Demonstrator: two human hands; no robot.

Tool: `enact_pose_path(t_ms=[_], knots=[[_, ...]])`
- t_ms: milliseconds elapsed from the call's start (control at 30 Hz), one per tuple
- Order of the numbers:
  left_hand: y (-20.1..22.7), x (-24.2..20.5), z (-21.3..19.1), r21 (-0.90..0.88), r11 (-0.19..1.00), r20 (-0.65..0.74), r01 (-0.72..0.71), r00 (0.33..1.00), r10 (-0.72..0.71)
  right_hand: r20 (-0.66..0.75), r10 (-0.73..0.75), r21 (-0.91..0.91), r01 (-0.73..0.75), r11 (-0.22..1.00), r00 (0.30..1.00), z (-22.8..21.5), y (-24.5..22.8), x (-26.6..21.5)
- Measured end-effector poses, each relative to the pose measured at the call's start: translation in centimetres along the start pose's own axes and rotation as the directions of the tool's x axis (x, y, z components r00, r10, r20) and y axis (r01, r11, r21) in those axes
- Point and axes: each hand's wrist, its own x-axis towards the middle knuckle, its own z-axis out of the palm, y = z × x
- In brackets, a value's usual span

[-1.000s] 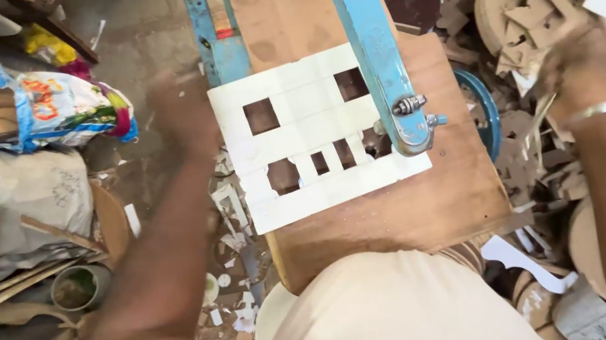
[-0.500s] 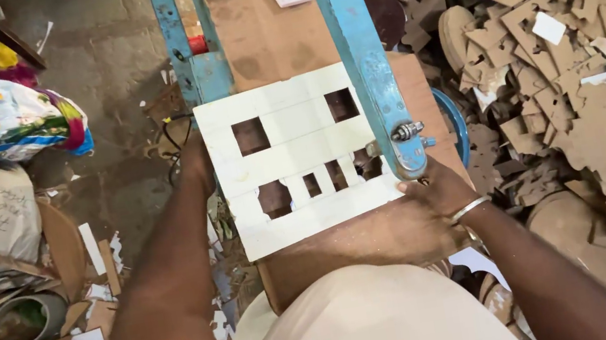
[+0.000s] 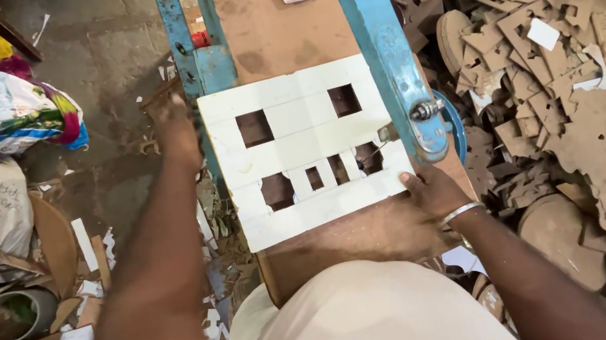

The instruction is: The recorder is using a blue industrial machine, likely a scroll saw or fret saw, to shape and process holes in a white rectangular panel.

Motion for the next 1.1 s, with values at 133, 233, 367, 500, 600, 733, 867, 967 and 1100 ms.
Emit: enact_pose_path(t_ms=[133, 233, 367, 500, 600, 733, 867, 967, 1100], knots=[[3.9, -3.5, 0.7, 0.119, 0.901, 0.292, -0.418, 0.882, 0.371, -0.036, -0.024, 0.129, 0.028, 0.991, 0.999, 0.1, -1.2, -0.9], [4.4, -5.6, 0.8, 0.288, 0.828, 0.502, -0.480, 0.812, 0.296, -0.061, -0.053, 0.142, 0.062, 0.988, 0.997, 0.2, -1.0, -0.8], [3.3, -8.5, -0.6, 0.442, 0.530, 0.461, -0.724, 0.690, 0.558, -0.038, -0.038, 0.226, 0.046, 0.973, 0.999, 0.1, -1.4, -0.9], [4.4, -14.5, -3.5, 0.640, 0.443, 0.401, -0.628, 0.764, 0.505, -0.128, -0.160, 0.186, 0.182, 0.966, 0.979, 0.1, -1.0, -0.3], [4.1, -17.4, -6.2, 0.707, 0.396, 0.420, -0.586, 0.798, 0.432, -0.225, -0.171, 0.076, 0.193, 0.978, 0.959, 0.6, -1.0, 0.6], [4.6, -22.0, -8.1, 0.775, 0.321, 0.444, -0.544, 0.831, 0.336, -0.258, -0.042, 0.013, 0.047, 0.999, 0.965, 0.3, -2.6, 1.8], [4.7, -25.8, -8.4, 0.851, 0.163, 0.447, -0.498, 0.852, 0.271, -0.293, -0.097, 0.014, 0.106, 0.994, 0.951, 0.6, -1.0, 6.2], [3.5, -29.3, -8.2, 0.904, 0.101, 0.413, -0.415, 0.910, 0.044, -0.290, -0.215, 0.041, 0.236, 0.971, 0.933, 1.3, 1.4, 10.1], [2.1, -33.8, -7.8, 0.835, 0.209, 0.549, -0.509, 0.795, -0.258, -0.240, -0.293, 0.085, 0.321, 0.943, 0.925, 0.9, 1.6, 10.8]])
